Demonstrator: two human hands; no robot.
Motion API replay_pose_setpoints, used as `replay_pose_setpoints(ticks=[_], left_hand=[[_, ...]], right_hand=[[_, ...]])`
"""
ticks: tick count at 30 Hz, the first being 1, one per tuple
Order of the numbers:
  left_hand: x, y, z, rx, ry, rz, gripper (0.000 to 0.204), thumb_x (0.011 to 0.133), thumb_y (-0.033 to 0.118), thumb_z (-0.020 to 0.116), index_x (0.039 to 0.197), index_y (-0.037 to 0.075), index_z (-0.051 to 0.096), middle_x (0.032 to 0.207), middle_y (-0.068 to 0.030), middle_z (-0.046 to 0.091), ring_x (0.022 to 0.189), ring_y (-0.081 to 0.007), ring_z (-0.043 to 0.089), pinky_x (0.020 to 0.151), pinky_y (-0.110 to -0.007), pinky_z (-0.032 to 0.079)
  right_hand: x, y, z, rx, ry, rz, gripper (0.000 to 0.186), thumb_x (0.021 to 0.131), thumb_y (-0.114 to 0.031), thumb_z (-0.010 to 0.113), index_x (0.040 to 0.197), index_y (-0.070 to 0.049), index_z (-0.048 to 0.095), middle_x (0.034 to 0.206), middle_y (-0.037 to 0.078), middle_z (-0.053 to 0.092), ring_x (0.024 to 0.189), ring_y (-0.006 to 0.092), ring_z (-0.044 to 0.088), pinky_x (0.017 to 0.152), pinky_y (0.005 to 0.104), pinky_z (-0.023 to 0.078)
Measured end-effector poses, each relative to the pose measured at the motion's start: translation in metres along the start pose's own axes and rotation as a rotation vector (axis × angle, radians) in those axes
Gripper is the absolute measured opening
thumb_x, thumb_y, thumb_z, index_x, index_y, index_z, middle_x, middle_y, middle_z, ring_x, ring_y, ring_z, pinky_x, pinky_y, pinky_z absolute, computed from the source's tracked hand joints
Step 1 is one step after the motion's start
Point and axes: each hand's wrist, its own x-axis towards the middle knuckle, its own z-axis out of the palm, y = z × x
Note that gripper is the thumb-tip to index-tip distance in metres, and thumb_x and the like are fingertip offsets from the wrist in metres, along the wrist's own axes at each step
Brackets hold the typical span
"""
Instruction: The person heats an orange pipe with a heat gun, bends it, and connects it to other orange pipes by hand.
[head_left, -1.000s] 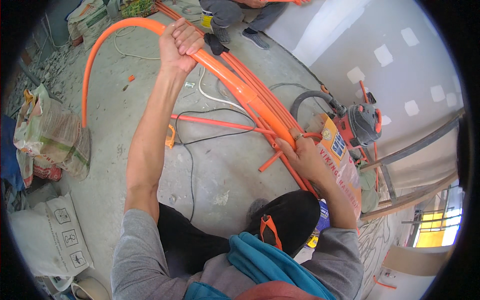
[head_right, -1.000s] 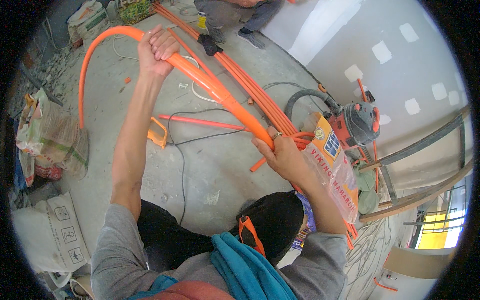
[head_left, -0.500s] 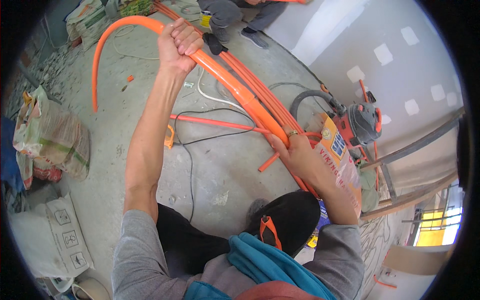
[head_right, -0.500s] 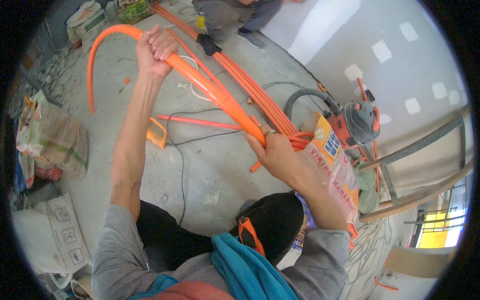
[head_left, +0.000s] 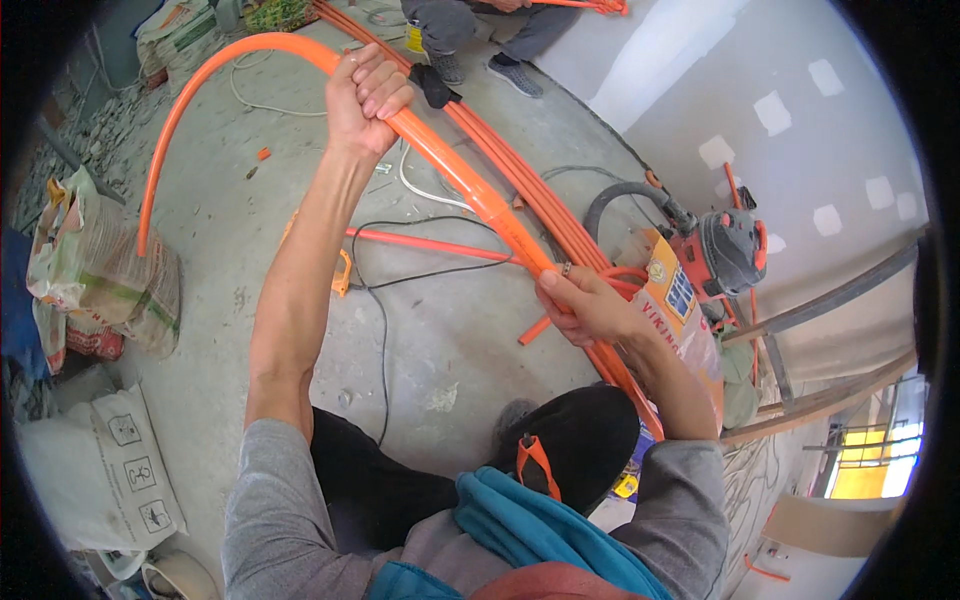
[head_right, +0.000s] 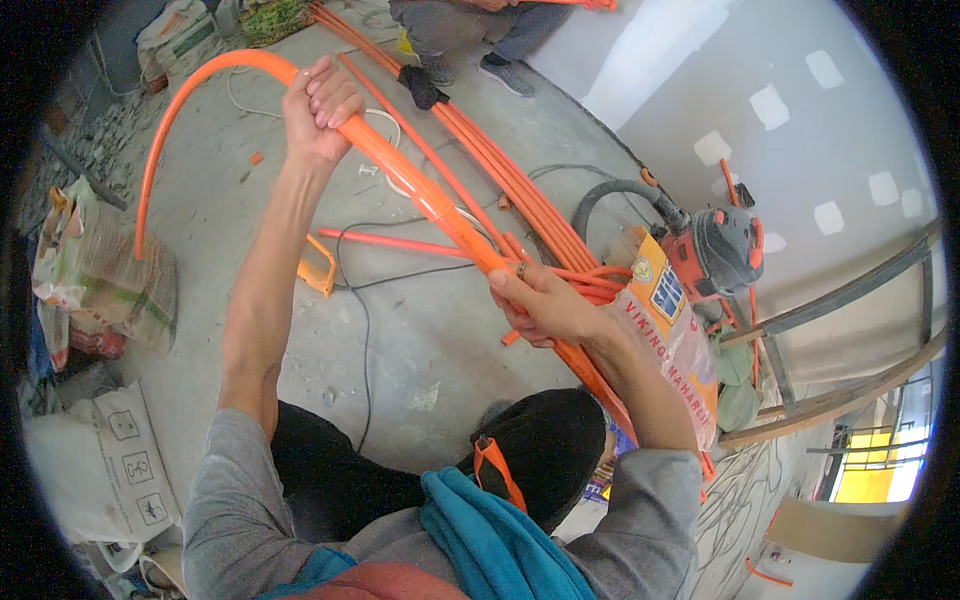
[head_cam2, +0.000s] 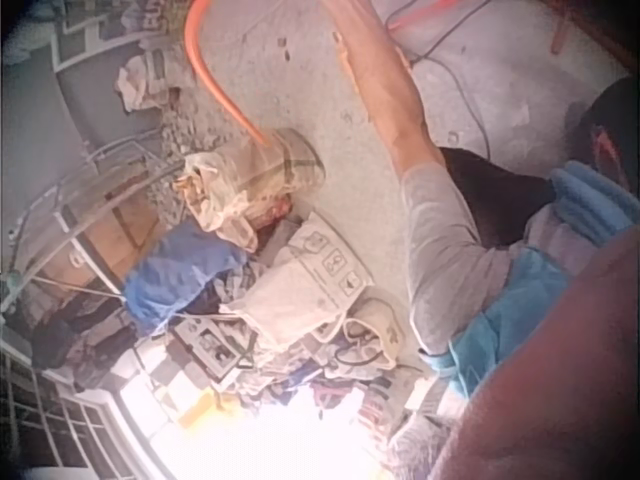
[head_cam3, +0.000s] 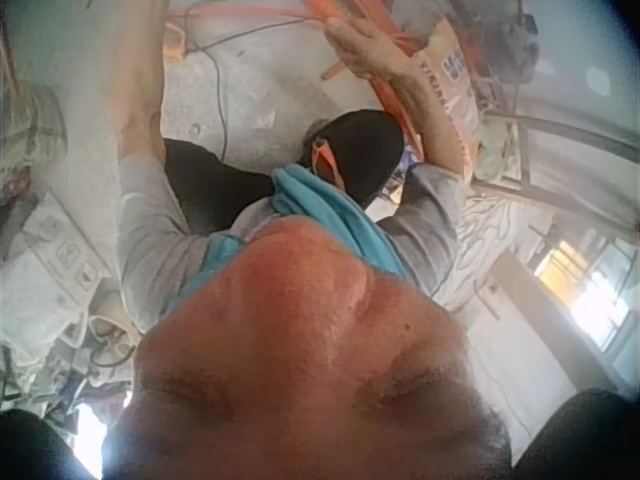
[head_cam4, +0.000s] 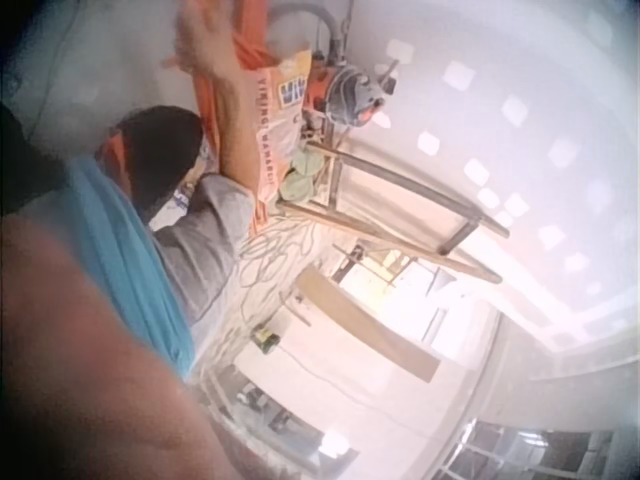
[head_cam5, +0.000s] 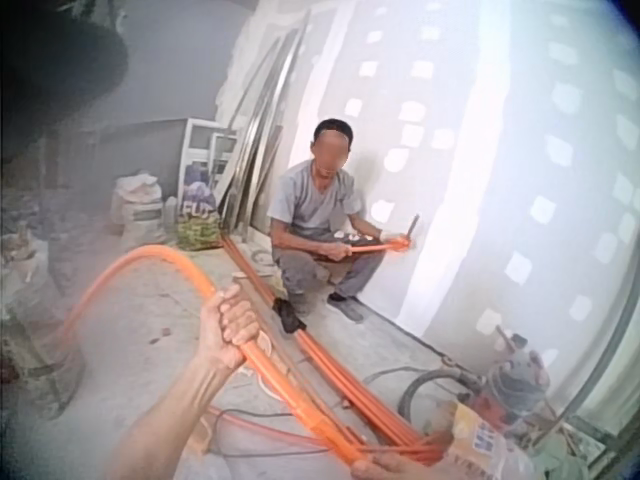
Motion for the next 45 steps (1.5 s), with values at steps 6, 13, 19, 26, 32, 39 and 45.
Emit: replay_pose_setpoints(ticks=[6,13,19,26,32,39,45], left_hand=[[0.002,-0.002,0.004,-0.042,-0.035,-0.041,0.038,0.105,0.021,0.046,0.068,0.016,0.039,0.052,0.0064,0.032,0.041,-0.0074,0.029,0.042,-0.027,0.03],[0.003,-0.028,0.009,-0.143,-0.165,-0.038,0.04,0.106,0.027,0.045,0.068,0.015,0.04,0.052,0.0061,0.032,0.041,-0.0084,0.029,0.044,-0.026,0.03],[0.01,-0.021,-0.003,-0.003,-0.091,-0.076,0.037,0.104,0.023,0.04,0.068,0.017,0.038,0.051,0.0069,0.028,0.038,-0.0081,0.024,0.038,-0.027,0.026],[0.008,-0.031,-0.009,0.171,0.32,-0.022,0.033,0.102,0.018,0.041,0.069,0.018,0.036,0.053,0.0073,0.023,0.04,-0.0081,0.021,0.039,-0.027,0.024],[0.015,-0.034,-0.014,0.267,0.537,-0.009,0.034,0.097,0.015,0.05,0.068,0.018,0.033,0.054,0.0062,0.024,0.043,-0.0092,0.022,0.041,-0.029,0.022],[0.021,-0.018,0.007,0.164,0.275,-0.105,0.036,0.099,0.015,0.048,0.066,0.019,0.032,0.053,0.0064,0.023,0.04,-0.0084,0.023,0.039,-0.028,0.023],[0.023,-0.019,0.016,0.229,0.382,-0.064,0.038,0.098,0.014,0.048,0.065,0.019,0.03,0.053,0.0059,0.023,0.04,-0.0094,0.022,0.039,-0.028,0.023]], right_hand=[[0.006,0.003,-0.019,0.058,-0.051,-0.007,0.045,0.106,-0.053,0.049,0.087,-0.012,0.045,0.057,-0.005,0.034,0.042,0.0071,0.03,0.037,0.0255,0.026],[0.004,0.012,-0.024,0.206,-0.122,0.011,0.046,0.106,-0.053,0.048,0.085,-0.012,0.046,0.056,-0.005,0.032,0.041,0.0063,0.029,0.036,0.0247,0.024],[0.023,0.027,-0.008,-0.111,0.194,-0.077,0.042,0.105,-0.046,0.054,0.085,-0.009,0.05,0.058,-0.006,0.039,0.041,0.0073,0.034,0.037,0.026,0.027],[0.037,0.038,0.004,-0.864,0.77,-0.479,0.05,0.101,-0.039,0.062,0.122,0.007,0.06,0.061,0.015,0.058,0.05,0.0193,0.057,0.051,0.0383,0.045],[0.045,0.048,-0.007,-0.825,0.659,-0.428,0.051,0.101,-0.04,0.062,0.125,0.005,0.056,0.059,0.011,0.053,0.047,0.0187,0.054,0.048,0.038,0.045],[0.018,0.031,-0.017,0.1,-0.014,-0.078,0.038,0.103,-0.043,0.059,0.096,-0.007,0.056,0.062,-0.002,0.047,0.047,0.0112,0.047,0.044,0.03,0.039],[0.028,0.055,0.008,-0.507,0.468,-0.613,0.037,0.101,-0.039,0.063,0.094,-0.003,0.056,0.061,0.007,0.05,0.045,0.0174,0.047,0.043,0.0363,0.039]])
